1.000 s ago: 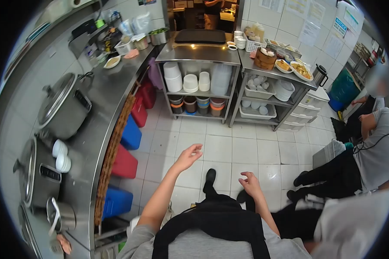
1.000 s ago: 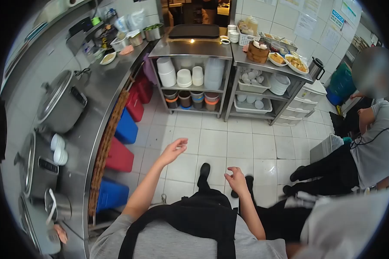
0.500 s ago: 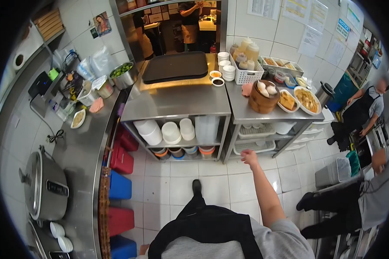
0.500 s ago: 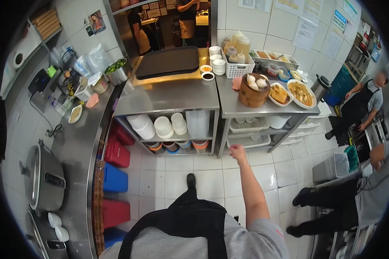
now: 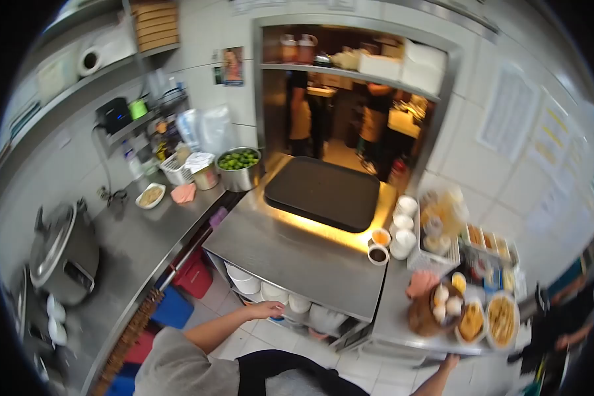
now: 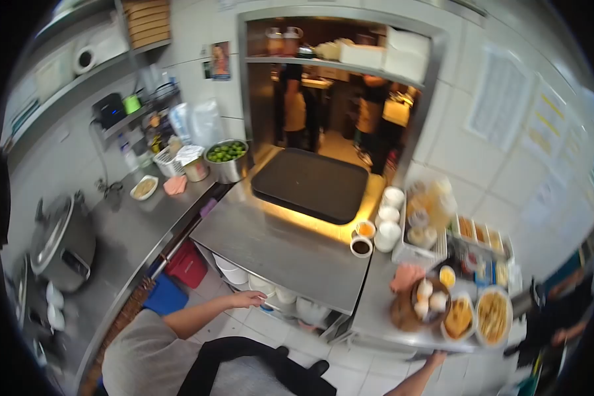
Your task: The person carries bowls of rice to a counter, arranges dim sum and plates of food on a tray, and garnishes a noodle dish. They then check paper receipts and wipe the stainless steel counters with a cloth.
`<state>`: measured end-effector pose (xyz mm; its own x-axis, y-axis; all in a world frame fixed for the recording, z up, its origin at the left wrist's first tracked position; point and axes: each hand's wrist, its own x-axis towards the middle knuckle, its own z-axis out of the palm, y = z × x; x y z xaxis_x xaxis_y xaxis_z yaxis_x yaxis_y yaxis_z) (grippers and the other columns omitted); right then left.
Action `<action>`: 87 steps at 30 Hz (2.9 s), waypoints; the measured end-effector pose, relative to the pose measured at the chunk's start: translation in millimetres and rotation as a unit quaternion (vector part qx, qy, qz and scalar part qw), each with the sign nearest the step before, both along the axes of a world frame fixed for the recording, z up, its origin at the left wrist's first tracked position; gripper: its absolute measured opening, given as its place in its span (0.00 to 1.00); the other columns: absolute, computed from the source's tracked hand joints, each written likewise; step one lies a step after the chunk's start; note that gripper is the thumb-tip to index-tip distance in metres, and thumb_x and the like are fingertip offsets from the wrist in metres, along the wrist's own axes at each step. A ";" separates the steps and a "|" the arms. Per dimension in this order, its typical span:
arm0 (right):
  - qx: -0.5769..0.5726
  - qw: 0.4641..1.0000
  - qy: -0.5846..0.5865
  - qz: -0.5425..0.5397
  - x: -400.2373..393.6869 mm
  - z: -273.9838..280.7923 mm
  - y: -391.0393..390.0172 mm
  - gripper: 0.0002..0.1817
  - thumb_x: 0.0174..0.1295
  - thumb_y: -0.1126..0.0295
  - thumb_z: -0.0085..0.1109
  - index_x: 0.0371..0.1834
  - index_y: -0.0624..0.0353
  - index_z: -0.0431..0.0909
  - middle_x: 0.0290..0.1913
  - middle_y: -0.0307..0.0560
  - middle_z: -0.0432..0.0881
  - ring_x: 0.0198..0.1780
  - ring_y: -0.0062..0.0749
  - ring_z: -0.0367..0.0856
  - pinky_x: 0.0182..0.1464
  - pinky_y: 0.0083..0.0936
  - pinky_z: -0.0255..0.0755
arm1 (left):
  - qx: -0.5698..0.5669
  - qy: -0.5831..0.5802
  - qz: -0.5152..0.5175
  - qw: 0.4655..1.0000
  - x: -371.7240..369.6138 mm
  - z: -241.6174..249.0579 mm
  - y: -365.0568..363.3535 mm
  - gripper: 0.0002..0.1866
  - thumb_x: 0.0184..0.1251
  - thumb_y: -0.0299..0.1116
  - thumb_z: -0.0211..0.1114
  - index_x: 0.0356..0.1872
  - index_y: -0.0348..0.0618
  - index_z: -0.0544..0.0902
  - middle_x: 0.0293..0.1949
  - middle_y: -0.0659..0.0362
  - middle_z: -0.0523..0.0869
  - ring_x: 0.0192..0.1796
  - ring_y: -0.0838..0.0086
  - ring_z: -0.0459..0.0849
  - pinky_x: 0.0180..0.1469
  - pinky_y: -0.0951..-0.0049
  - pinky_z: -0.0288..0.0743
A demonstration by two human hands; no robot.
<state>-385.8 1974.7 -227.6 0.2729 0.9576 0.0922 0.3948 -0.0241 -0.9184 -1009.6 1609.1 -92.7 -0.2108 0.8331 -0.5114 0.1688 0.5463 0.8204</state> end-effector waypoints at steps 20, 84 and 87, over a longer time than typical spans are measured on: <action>-0.015 0.992 0.044 -0.113 -74.4 -4.4 197.5 0.27 0.56 0.63 0.54 0.55 0.71 0.66 0.48 0.62 0.75 0.50 0.52 0.74 0.52 0.40 0.68 | -0.233 0.266 -0.060 0.934 74.6 -113.7 -78.1 0.30 0.57 0.56 0.56 0.52 0.42 0.75 0.48 0.45 0.79 0.52 0.52 0.76 0.55 0.60 0.68; 0.035 0.902 -0.182 0.391 -515.8 238.9 -126.7 0.16 0.47 0.69 0.59 0.39 0.67 0.75 0.32 0.65 0.78 0.36 0.57 0.78 0.40 0.41 0.73 | 0.209 -0.237 0.195 0.928 -86.7 70.2 93.4 0.38 0.67 0.60 0.39 0.70 0.51 0.44 0.70 0.49 0.47 0.71 0.61 0.49 0.67 0.50 0.47; -0.010 0.928 -0.106 0.356 -482.8 266.1 -113.0 0.21 0.50 0.65 0.63 0.44 0.66 0.74 0.32 0.61 0.80 0.35 0.49 0.80 0.38 0.37 0.73 | 0.236 -0.210 0.198 0.928 -91.1 62.7 88.2 0.37 0.67 0.62 0.38 0.70 0.52 0.46 0.71 0.49 0.44 0.73 0.61 0.43 0.69 0.51 0.38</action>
<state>-868.6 1861.6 38.5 -0.4526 0.8902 0.0527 0.4893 0.2973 -0.8199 -1100.8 1697.2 -30.0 -0.4130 0.8850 -0.2151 -0.3577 0.0595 0.9319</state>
